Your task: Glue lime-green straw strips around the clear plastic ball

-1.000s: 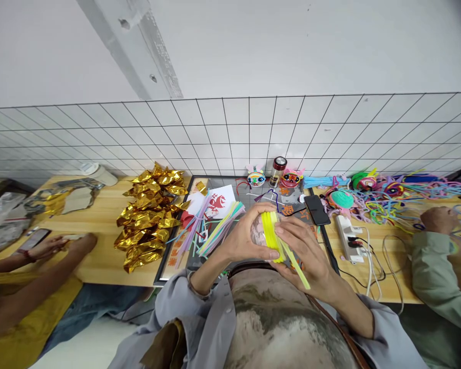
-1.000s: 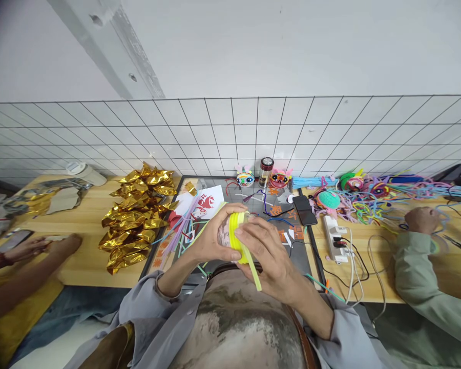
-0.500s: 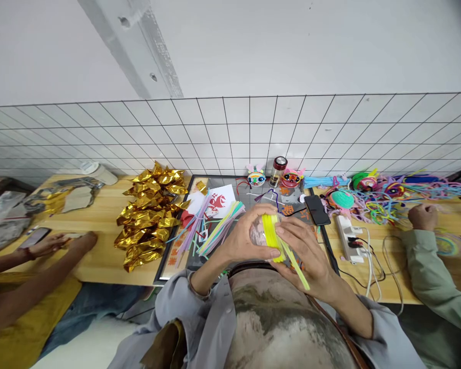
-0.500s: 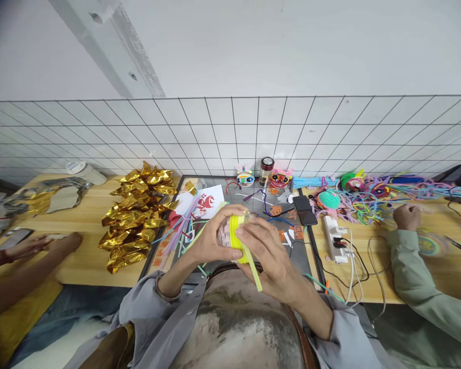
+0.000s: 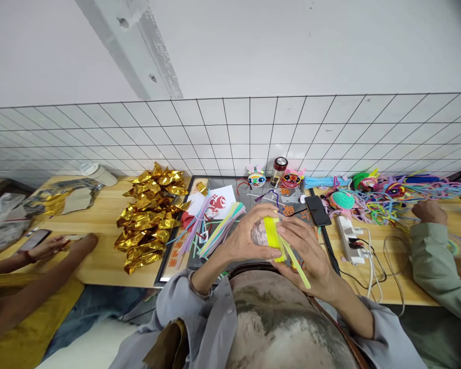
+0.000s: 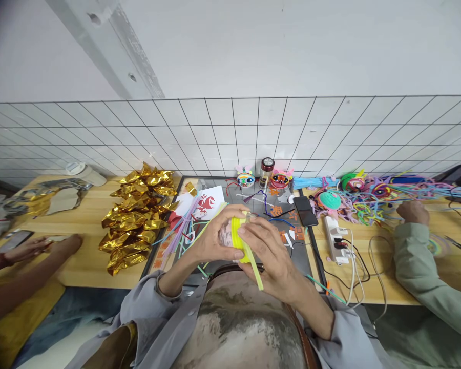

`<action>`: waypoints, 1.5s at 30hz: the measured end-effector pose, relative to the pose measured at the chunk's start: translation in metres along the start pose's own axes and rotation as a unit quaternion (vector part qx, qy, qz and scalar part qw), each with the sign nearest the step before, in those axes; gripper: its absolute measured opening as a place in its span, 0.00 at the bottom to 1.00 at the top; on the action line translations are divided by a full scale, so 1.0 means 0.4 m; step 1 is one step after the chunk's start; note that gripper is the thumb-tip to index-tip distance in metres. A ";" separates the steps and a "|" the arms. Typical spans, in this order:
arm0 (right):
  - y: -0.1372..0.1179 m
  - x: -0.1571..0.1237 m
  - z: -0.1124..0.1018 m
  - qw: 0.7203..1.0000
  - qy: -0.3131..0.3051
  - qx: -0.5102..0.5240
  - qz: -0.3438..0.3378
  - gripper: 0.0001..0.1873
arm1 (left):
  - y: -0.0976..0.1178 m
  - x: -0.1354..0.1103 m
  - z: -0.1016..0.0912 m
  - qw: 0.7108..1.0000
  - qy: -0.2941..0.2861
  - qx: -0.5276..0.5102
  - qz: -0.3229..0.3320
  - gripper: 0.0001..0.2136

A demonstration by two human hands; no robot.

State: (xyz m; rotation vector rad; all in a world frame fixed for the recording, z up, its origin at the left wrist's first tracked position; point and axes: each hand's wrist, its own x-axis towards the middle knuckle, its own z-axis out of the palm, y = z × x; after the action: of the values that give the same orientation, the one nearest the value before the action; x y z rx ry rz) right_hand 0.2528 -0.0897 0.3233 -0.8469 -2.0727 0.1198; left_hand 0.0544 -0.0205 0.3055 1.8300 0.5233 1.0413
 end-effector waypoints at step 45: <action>-0.028 0.079 0.002 0.974 0.053 0.101 0.195 0.18 | 0.008 0.069 -0.064 0.997 -0.033 -0.030 -0.068 0.33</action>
State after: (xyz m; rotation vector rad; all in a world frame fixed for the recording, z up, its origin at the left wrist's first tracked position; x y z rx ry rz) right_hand 0.2342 -0.0788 0.3489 -1.0976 -1.7394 0.4793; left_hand 0.0480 0.0112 0.3255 1.7438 0.5628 0.8938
